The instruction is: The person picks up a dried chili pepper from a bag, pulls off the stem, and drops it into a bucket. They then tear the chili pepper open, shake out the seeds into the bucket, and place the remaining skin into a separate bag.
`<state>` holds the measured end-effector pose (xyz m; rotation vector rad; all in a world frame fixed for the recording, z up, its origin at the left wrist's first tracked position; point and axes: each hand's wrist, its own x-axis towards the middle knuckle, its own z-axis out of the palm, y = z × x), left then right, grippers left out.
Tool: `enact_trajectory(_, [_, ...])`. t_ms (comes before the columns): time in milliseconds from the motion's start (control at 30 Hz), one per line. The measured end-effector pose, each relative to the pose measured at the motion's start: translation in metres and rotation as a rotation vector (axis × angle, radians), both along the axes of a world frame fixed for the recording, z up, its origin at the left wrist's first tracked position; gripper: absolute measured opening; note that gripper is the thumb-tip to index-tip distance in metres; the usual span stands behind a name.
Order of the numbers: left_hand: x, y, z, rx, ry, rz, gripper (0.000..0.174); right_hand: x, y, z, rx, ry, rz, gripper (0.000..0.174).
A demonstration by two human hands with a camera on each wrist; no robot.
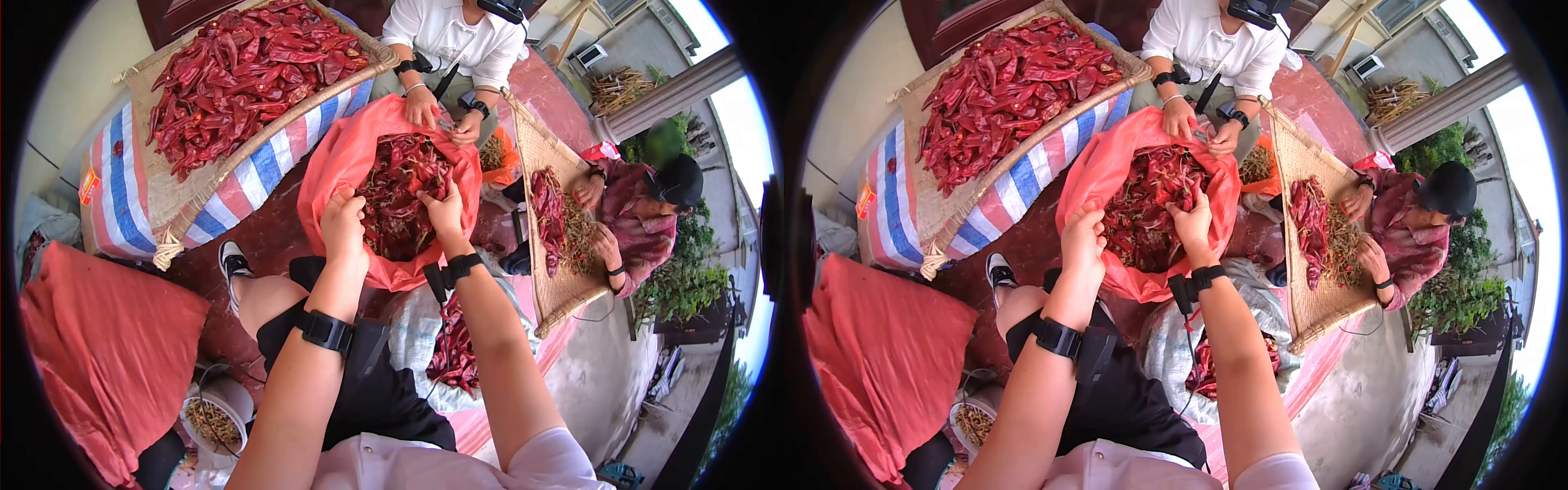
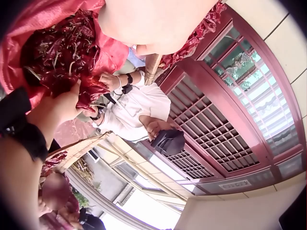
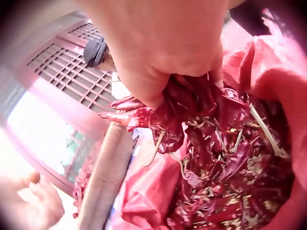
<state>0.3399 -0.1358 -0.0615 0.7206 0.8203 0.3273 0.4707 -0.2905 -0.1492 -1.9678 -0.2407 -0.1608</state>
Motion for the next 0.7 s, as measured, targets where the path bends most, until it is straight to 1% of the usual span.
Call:
enact_trajectory(33, [0.000, -0.001, -0.001, -0.002, -0.002, -0.001, 0.024, -0.001, 0.001, 0.006, -0.002, -0.002, -0.001, 0.052])
enact_trajectory(100, [-0.001, -0.002, -0.002, 0.001, 0.004, -0.015, 0.024, -0.005, 0.002, 0.022, 0.460, 0.418, 0.023, 0.042])
enact_trajectory(133, [-0.001, -0.002, -0.002, 0.000, 0.003, -0.019, 0.024, -0.002, 0.001, 0.023, 0.506, 0.469, -0.010, 0.035])
enact_trajectory(167, [-0.001, -0.002, -0.001, -0.005, 0.011, -0.014, 0.023, -0.001, -0.001, 0.030, 0.505, 0.466, -0.014, 0.035])
enact_trajectory(233, [-0.001, -0.001, -0.001, -0.011, 0.014, -0.012, 0.023, 0.002, -0.004, 0.046, 0.585, 0.655, -0.064, 0.034])
enact_trajectory(300, [-0.002, -0.001, -0.002, -0.008, 0.016, -0.002, 0.023, 0.002, -0.009, 0.070, 0.580, 0.663, -0.067, 0.030])
enact_trajectory(367, [-0.002, -0.002, -0.003, -0.009, 0.018, -0.014, 0.023, 0.009, -0.023, 0.085, 0.729, 0.614, -0.008, 0.027])
enact_trajectory(400, [-0.002, -0.003, -0.003, -0.011, 0.013, -0.010, 0.023, 0.012, -0.033, 0.096, 0.735, 0.571, -0.018, 0.026])
enact_trajectory(467, [-0.002, -0.005, -0.001, -0.015, 0.013, -0.004, 0.024, 0.019, -0.062, 0.121, 0.717, 0.580, -0.036, 0.025])
enact_trajectory(500, [-0.002, -0.005, -0.002, -0.019, 0.010, -0.014, 0.024, 0.016, -0.072, 0.144, 0.707, 0.582, -0.058, 0.023])
enact_trajectory(567, [-0.002, -0.005, -0.004, -0.012, 0.014, -0.017, 0.024, 0.035, -0.123, 0.152, 0.617, 0.586, -0.062, 0.019])
enact_trajectory(633, [-0.002, -0.004, -0.006, -0.013, 0.017, -0.025, 0.024, 0.035, -0.159, 0.176, 0.544, 0.485, -0.229, 0.016])
enact_trajectory(700, [-0.002, -0.005, -0.003, -0.017, 0.025, -0.023, 0.023, 0.040, -0.206, 0.183, 0.540, 0.372, -0.208, 0.017])
